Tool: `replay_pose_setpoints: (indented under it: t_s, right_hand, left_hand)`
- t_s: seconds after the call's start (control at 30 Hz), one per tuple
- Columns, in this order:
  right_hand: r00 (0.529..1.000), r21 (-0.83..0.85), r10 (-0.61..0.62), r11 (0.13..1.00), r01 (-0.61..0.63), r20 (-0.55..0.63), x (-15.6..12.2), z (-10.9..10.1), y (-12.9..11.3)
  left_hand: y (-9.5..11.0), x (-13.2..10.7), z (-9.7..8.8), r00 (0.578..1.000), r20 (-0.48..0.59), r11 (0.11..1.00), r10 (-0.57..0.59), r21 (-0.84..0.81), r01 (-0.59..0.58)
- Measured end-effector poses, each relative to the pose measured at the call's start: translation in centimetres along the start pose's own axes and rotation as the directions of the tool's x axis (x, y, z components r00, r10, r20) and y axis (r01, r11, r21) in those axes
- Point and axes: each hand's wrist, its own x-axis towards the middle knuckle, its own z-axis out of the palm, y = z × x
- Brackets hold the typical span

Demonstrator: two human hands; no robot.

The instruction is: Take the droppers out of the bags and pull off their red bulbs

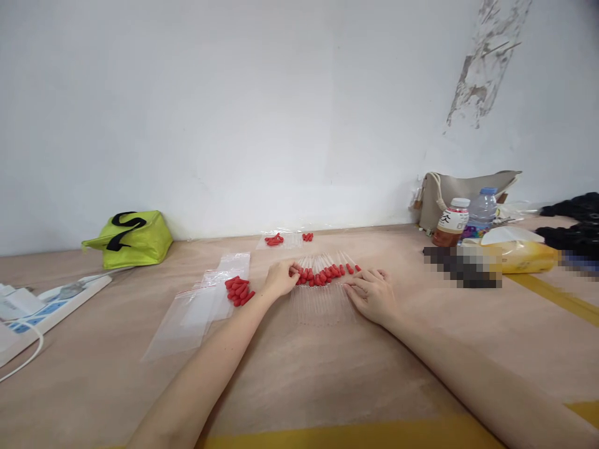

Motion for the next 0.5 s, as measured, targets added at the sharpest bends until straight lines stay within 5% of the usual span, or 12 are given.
replay_pose_setpoints:
  t_s: [0.27,0.5]
  right_hand:
    - [1.000,0.029,0.001,1.000,-0.001,-0.007,0.0,-0.1,-0.1]
    - [0.996,0.096,-0.073,0.992,0.078,-0.058,0.4,-0.6,-1.7]
  left_hand:
    - [-0.2,-1.4,-1.1,0.984,-0.171,0.990,-0.054,-0.134,0.031]
    - [-0.4,-8.1,-5.0,0.991,-0.131,0.979,0.036,-0.196,-0.062]
